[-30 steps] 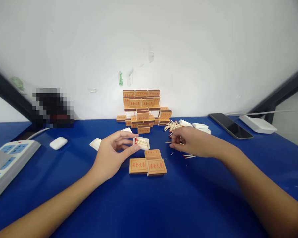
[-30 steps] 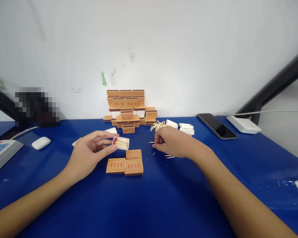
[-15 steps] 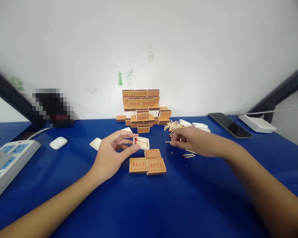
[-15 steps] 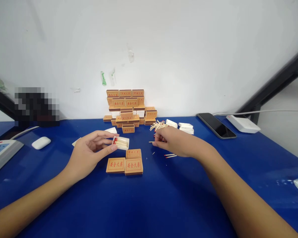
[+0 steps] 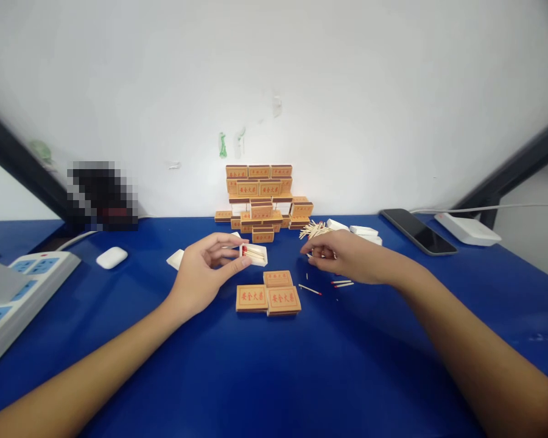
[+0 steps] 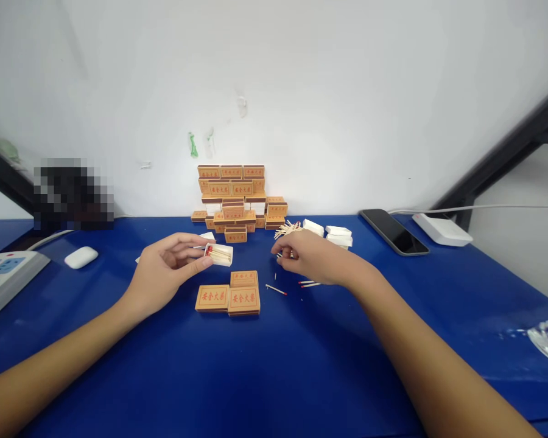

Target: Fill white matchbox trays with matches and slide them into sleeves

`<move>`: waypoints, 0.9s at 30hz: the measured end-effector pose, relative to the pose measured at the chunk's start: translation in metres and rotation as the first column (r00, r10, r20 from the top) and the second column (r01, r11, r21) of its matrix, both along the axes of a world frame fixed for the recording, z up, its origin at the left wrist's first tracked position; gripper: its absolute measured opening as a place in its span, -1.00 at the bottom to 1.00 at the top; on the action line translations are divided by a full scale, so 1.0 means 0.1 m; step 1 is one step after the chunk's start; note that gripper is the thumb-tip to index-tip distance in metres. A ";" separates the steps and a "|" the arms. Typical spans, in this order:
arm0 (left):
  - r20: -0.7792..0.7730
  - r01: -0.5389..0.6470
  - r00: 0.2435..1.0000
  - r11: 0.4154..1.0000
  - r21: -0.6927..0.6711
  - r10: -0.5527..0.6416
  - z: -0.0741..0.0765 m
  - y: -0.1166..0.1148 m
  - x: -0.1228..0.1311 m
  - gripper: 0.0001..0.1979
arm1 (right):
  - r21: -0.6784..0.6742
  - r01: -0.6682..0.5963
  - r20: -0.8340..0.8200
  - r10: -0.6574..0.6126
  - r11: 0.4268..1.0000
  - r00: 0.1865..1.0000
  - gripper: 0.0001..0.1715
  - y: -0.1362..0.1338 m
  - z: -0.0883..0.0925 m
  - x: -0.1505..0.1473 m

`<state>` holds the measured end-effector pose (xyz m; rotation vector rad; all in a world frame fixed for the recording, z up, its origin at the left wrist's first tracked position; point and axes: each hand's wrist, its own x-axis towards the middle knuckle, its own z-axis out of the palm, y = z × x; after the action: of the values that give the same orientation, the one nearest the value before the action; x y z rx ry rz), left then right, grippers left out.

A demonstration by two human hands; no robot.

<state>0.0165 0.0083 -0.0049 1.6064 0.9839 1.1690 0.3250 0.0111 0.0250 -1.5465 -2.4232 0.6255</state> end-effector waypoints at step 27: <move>-0.475 0.132 0.880 0.955 0.266 0.011 -0.22 0.18 -0.11 -0.58 | 0.201 0.186 -0.550 -0.046 0.962 0.834 -0.80 0.09 -0.43 -0.84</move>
<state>0.0051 0.0265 -0.0272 2.2159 1.0869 0.9220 0.2413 0.0204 -0.0175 -1.1991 -1.8806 0.6077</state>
